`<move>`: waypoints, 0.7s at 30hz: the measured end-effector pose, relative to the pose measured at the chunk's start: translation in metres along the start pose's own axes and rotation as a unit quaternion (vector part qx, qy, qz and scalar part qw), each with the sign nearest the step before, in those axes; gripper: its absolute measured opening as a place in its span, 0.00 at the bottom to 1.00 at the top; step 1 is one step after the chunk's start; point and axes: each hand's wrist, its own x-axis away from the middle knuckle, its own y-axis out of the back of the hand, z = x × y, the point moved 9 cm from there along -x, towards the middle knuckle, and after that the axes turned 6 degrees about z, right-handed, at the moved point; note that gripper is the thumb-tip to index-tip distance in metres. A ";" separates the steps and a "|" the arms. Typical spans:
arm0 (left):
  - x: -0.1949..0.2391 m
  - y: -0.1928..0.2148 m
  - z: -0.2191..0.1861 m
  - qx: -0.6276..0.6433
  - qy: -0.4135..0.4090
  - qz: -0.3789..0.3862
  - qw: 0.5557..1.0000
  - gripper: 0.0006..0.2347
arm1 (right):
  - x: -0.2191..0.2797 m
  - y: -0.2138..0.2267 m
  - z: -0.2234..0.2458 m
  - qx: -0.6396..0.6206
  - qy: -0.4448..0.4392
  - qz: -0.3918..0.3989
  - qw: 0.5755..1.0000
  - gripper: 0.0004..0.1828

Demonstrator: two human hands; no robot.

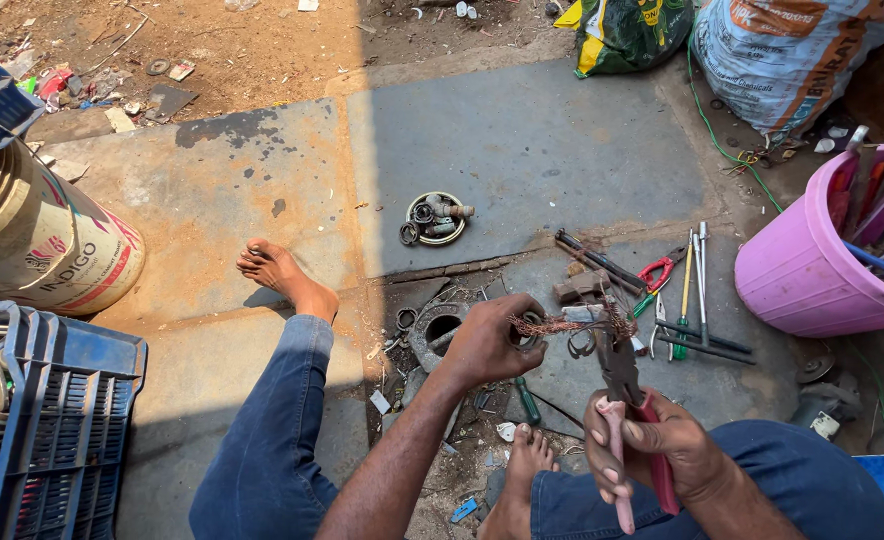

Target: The person sits on the floor and uses pliers to pull and separate copper wire strands from a cylindrical metal component. The person repeatedly pulls the wire, rotates the component, and continues extracting the copper strands.

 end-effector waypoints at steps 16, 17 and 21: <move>0.030 0.027 0.180 0.239 0.388 -0.220 0.862 0.41 | 0.003 0.020 0.020 0.106 -0.017 -0.118 0.987 0.20; 0.019 0.016 0.163 0.286 0.348 -0.167 0.877 0.37 | 0.003 0.022 0.017 0.108 -0.030 -0.130 0.985 0.20; -0.007 -0.016 0.067 0.477 0.113 -0.014 0.872 0.31 | 0.005 0.019 0.002 0.093 -0.047 -0.124 0.987 0.21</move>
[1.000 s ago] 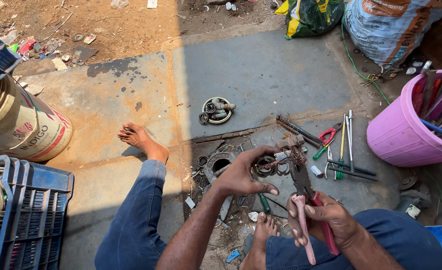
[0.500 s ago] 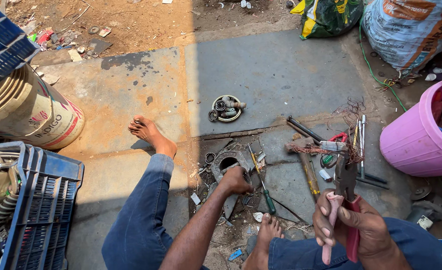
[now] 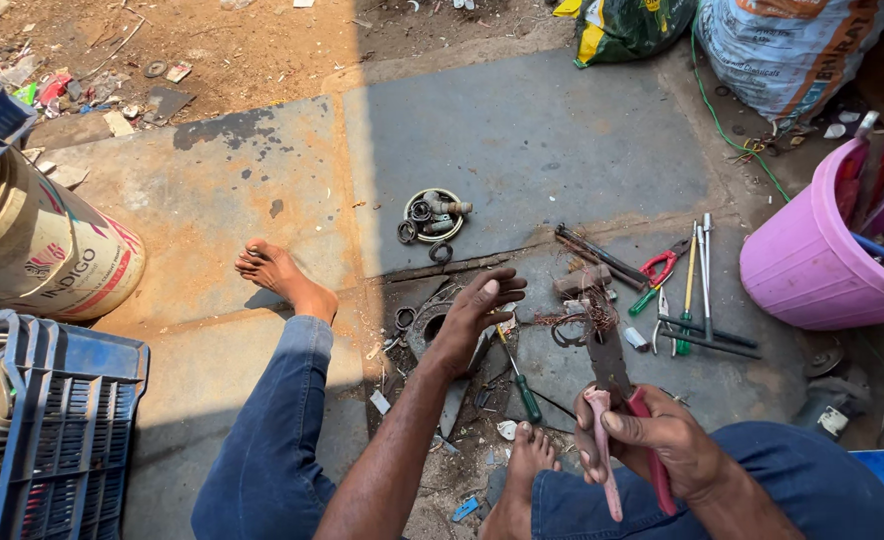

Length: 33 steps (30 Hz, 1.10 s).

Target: The person sits on the floor and uses pliers to pull and separate copper wire strands from a cylindrical metal component. The person repeatedly pulls the wire, rotates the component, and continues extracting the copper strands.

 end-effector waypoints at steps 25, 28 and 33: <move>0.027 -0.098 -0.084 -0.124 -0.099 0.154 0.975 0.14 | 0.009 -0.027 0.002 -0.126 0.008 0.179 0.976 0.26; 0.028 -0.095 -0.088 -0.142 -0.100 0.152 0.973 0.13 | 0.001 -0.026 0.002 -0.050 -0.027 0.121 0.991 0.31; 0.023 -0.079 -0.090 -0.070 -0.105 0.083 0.989 0.11 | -0.006 -0.031 -0.003 0.025 -0.062 0.070 0.995 0.44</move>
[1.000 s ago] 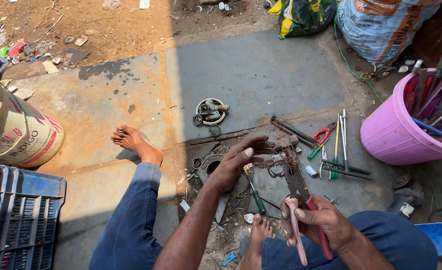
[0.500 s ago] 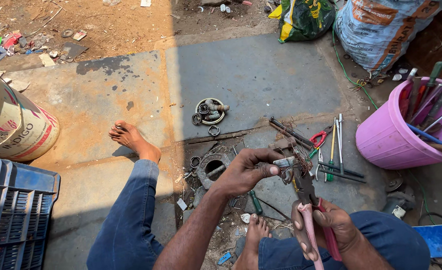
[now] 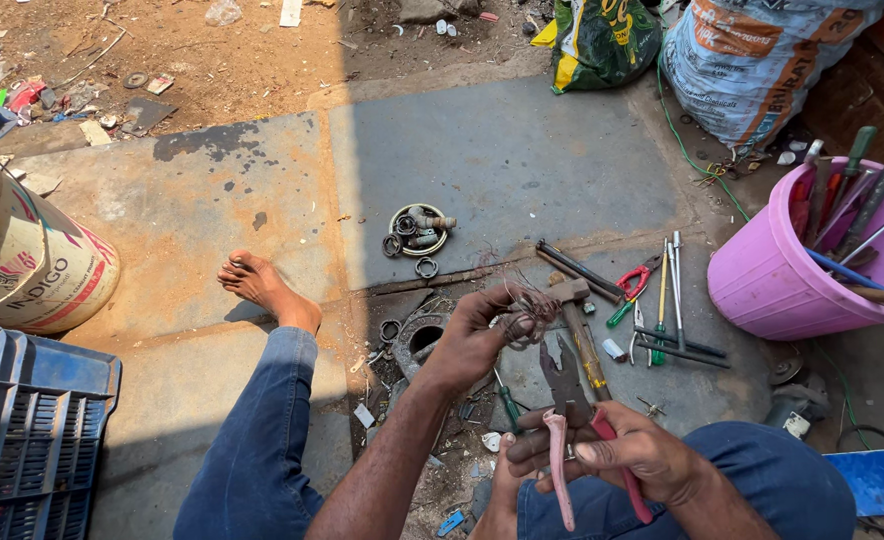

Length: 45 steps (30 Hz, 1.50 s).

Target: The person sits on the floor and uses pliers to pull and separate copper wire strands from a cylindrical metal component. The person repeatedly pulls the wire, rotates the component, and continues extracting the copper strands.

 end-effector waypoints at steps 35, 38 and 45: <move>0.003 -0.033 0.013 -0.136 0.058 0.018 0.989 0.09 | 0.018 0.085 0.026 -0.026 0.262 -0.359 0.895 0.12; 0.004 -0.040 0.014 -0.157 0.077 0.044 0.984 0.08 | 0.019 0.081 0.031 -0.001 0.275 -0.337 0.900 0.12; 0.010 -0.030 0.032 -0.114 0.139 0.133 0.975 0.11 | 0.018 0.080 0.033 0.038 0.255 -0.327 0.909 0.12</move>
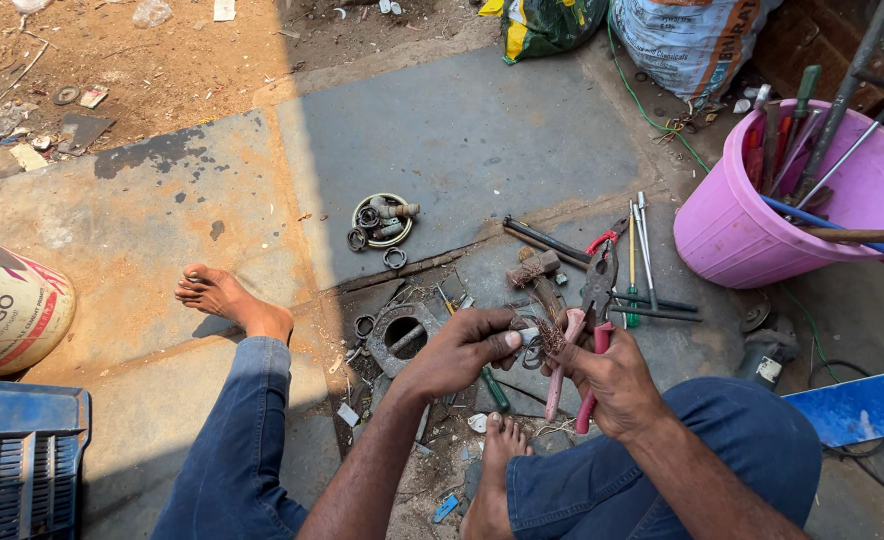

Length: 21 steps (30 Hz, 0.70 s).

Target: The person sits on the floor and uses pliers to pull and separate copper wire strands from a cylindrical metal component. The person repeatedly pulls the wire, rotates the component, and continues extracting the copper strands.

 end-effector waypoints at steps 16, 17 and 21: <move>0.009 0.048 0.041 -0.005 0.029 -0.031 0.999 0.13 | -0.042 -0.031 -0.025 0.065 -0.109 -0.063 0.990 0.12; 0.012 0.054 0.037 0.000 0.028 -0.040 0.999 0.13 | -0.047 -0.037 -0.026 0.065 -0.107 -0.064 0.990 0.12; 0.021 0.069 0.016 0.024 -0.042 -0.070 0.996 0.12 | -0.062 -0.048 -0.003 0.281 -0.004 -0.084 0.956 0.14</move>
